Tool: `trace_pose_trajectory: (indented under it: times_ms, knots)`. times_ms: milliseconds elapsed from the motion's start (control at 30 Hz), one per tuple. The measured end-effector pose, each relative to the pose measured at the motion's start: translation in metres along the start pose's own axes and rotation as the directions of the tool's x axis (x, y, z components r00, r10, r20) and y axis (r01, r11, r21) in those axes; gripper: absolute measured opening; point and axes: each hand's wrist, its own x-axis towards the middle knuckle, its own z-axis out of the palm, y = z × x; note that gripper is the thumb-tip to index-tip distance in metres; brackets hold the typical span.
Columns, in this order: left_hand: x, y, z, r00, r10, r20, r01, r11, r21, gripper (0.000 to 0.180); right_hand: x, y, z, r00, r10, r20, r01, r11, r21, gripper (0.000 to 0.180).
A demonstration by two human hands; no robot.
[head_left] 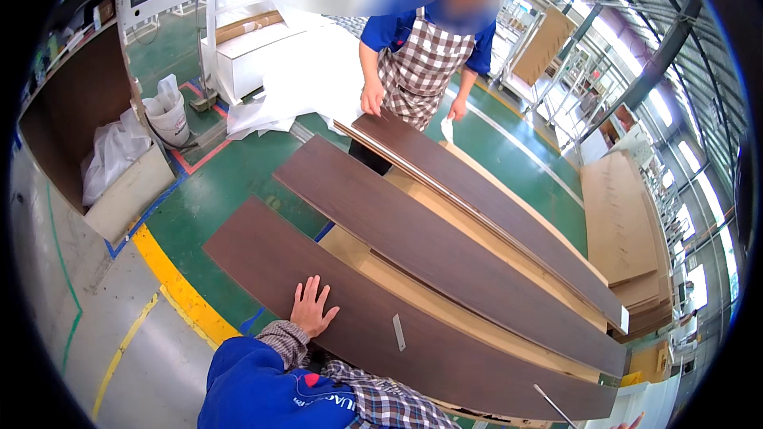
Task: The person scrapes the edges of long wooden panels with a metal tool and wipes the surfaces with a cloth. They also use a blue marker to make marks on the panels. The person works alongside a coworker in a factory setting.
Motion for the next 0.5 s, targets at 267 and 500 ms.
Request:
trace_pose_trajectory:
  times_ms: [267,500]
  knots:
    - [-0.024,0.015,-0.013,0.904,0.347,0.251,-0.349,0.936,-0.034,0.061,0.021,-0.011,-0.102,0.988,0.034,-0.149,-0.048,0.995,-0.091,0.047]
    - [-0.05,-0.142,-0.051,0.955,-0.171,-0.241,0.236,0.933,0.272,0.063,0.014,-0.009,-0.137,0.923,-0.029,-0.384,-0.07,0.968,-0.241,0.043]
